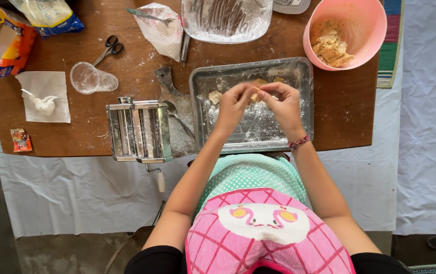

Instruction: The person is preparing small pieces of dough by hand-shaping them into balls and using a manual pasta machine to flatten them on a floured table.

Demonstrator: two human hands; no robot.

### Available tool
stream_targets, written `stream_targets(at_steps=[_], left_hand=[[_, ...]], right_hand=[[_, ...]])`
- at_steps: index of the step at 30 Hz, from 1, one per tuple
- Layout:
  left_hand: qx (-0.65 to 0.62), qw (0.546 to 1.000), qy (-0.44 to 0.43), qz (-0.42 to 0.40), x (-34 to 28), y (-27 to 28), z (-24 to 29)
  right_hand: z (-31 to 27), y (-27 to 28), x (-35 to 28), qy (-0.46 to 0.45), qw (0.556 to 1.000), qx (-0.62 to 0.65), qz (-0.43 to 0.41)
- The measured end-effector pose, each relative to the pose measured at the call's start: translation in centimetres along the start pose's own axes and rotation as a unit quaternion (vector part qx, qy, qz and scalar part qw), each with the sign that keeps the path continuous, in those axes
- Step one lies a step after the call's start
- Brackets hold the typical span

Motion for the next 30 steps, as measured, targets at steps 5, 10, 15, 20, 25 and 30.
stream_targets(at_steps=[5,10,15,20,25,30], left_hand=[[-0.001,0.999,0.040,-0.004,-0.3,-0.5,0.2],[-0.041,0.998,0.055,-0.009,-0.2,-0.5,-1.1],[-0.020,1.000,0.004,-0.023,-0.2,-0.2,-0.6],[-0.055,0.997,0.052,-0.006,-0.4,-0.3,-3.1],[-0.041,0.997,0.069,0.021,0.0,1.3,-4.5],[-0.018,0.994,0.077,0.072,-0.3,2.7,-4.7]], right_hand=[[1.0,0.5,-0.2,-0.025,0.996,0.067,0.053],[0.6,0.3,-1.0,-0.054,0.987,0.111,0.106],[3.3,0.7,-1.1,-0.072,0.993,0.089,0.012],[3.9,1.3,-0.6,-0.064,0.992,0.080,0.079],[6.2,6.0,2.2,-0.060,0.984,0.067,0.151],[13.6,11.2,4.8,0.000,0.967,-0.218,0.130]])
Point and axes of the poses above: each hand's wrist, its own x-axis towards the middle knuckle, its own y-axis out of the back of the hand, z = x × y, the point moved 2 cm from there along x, towards the middle knuckle, and after that the axes turned 1 degree about x, right-handed, at the moved point
